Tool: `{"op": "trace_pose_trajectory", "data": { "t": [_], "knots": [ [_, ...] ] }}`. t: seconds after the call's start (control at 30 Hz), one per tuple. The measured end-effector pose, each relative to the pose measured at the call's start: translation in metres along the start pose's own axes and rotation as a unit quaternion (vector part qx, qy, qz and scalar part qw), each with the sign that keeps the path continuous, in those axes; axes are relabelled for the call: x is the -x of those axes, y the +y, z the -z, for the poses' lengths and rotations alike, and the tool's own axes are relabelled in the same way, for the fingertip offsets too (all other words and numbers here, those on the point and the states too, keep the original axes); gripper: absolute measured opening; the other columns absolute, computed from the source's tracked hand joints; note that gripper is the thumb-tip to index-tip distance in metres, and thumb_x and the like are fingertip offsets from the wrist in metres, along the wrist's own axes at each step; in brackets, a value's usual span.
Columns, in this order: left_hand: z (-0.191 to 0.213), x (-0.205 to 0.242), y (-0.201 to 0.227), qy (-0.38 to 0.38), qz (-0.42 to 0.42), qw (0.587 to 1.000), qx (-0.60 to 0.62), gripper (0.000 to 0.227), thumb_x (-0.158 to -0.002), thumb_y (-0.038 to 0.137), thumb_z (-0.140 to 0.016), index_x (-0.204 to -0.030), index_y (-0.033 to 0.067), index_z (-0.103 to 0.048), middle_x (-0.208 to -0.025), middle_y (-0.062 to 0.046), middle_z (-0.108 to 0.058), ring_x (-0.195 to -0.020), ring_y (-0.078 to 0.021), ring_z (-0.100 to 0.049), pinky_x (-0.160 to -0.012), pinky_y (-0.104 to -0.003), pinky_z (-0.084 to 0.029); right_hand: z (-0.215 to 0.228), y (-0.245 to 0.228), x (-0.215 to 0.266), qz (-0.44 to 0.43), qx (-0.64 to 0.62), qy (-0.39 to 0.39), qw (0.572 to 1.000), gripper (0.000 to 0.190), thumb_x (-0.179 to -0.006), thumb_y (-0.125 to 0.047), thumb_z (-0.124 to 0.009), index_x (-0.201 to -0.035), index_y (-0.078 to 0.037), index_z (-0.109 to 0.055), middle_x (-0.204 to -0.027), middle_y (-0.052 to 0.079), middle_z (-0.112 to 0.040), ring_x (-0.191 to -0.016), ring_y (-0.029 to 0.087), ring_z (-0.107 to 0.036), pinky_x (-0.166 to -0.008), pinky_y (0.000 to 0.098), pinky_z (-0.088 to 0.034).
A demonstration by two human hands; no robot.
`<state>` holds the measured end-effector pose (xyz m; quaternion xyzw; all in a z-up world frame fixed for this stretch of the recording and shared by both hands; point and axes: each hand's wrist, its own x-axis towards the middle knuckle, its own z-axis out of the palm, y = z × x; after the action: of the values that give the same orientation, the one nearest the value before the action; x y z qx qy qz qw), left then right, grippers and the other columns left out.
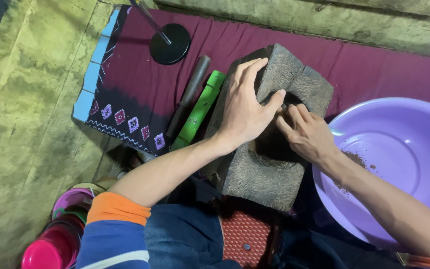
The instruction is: Collecting fine brown powder from a wooden mortar using a scraper, spoon, and brush
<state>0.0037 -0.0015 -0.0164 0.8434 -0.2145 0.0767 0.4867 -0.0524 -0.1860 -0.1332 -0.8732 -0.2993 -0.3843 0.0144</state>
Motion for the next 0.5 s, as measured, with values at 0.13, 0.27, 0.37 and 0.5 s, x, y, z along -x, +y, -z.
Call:
{"op": "trace_pose_trajectory", "data": {
  "t": [0.13,0.27,0.37,0.5],
  "knots": [
    [-0.001,0.000,-0.001,-0.002,0.006,1.000,-0.001,0.067,-0.083,0.032,-0.076,-0.141,0.0065,-0.055,-0.140,-0.017,-0.054,-0.134,-0.0424,-0.054,-0.114,-0.053,-0.043,0.034,-0.019,0.004,-0.057,0.016,-0.104,0.993,0.020,-0.093,-0.010,-0.053,-0.106,-0.008,-0.068,-0.089,0.010,-0.052,-0.081,0.026,-0.056,-0.055,0.0289,-0.046],
    [-0.001,0.000,0.001,-0.004,0.006,1.000,0.007,0.067,-0.084,0.032,-0.075,-0.141,0.0053,-0.054,-0.140,-0.018,-0.053,-0.134,-0.0438,-0.053,-0.113,-0.054,-0.042,0.062,-0.024,-0.017,-0.207,-0.096,-0.275,0.934,0.029,-0.083,-0.010,-0.065,-0.112,-0.006,-0.067,-0.093,0.012,-0.055,-0.084,0.031,-0.064,-0.056,0.0389,-0.057],
    [0.000,0.000,-0.001,-0.002,0.004,1.000,0.006,0.066,-0.084,0.032,-0.076,-0.141,0.0056,-0.054,-0.140,-0.018,-0.053,-0.134,-0.0434,-0.053,-0.113,-0.054,-0.042,0.063,-0.026,-0.035,-0.243,-0.173,-0.240,0.924,0.028,-0.086,-0.015,-0.070,-0.111,-0.006,-0.064,-0.091,0.012,-0.052,-0.085,0.036,-0.063,-0.059,0.0447,-0.056],
    [0.002,-0.001,0.001,-0.002,-0.003,1.000,0.002,0.064,-0.084,0.030,-0.077,-0.140,0.0051,-0.055,-0.139,-0.018,-0.053,-0.134,-0.0430,-0.053,-0.114,-0.052,-0.042,0.031,-0.027,-0.037,-0.213,-0.205,-0.112,0.949,0.007,-0.100,-0.020,-0.063,-0.102,-0.014,-0.061,-0.093,0.005,-0.050,-0.088,0.032,-0.061,-0.062,0.0392,-0.052]
  ]
}}
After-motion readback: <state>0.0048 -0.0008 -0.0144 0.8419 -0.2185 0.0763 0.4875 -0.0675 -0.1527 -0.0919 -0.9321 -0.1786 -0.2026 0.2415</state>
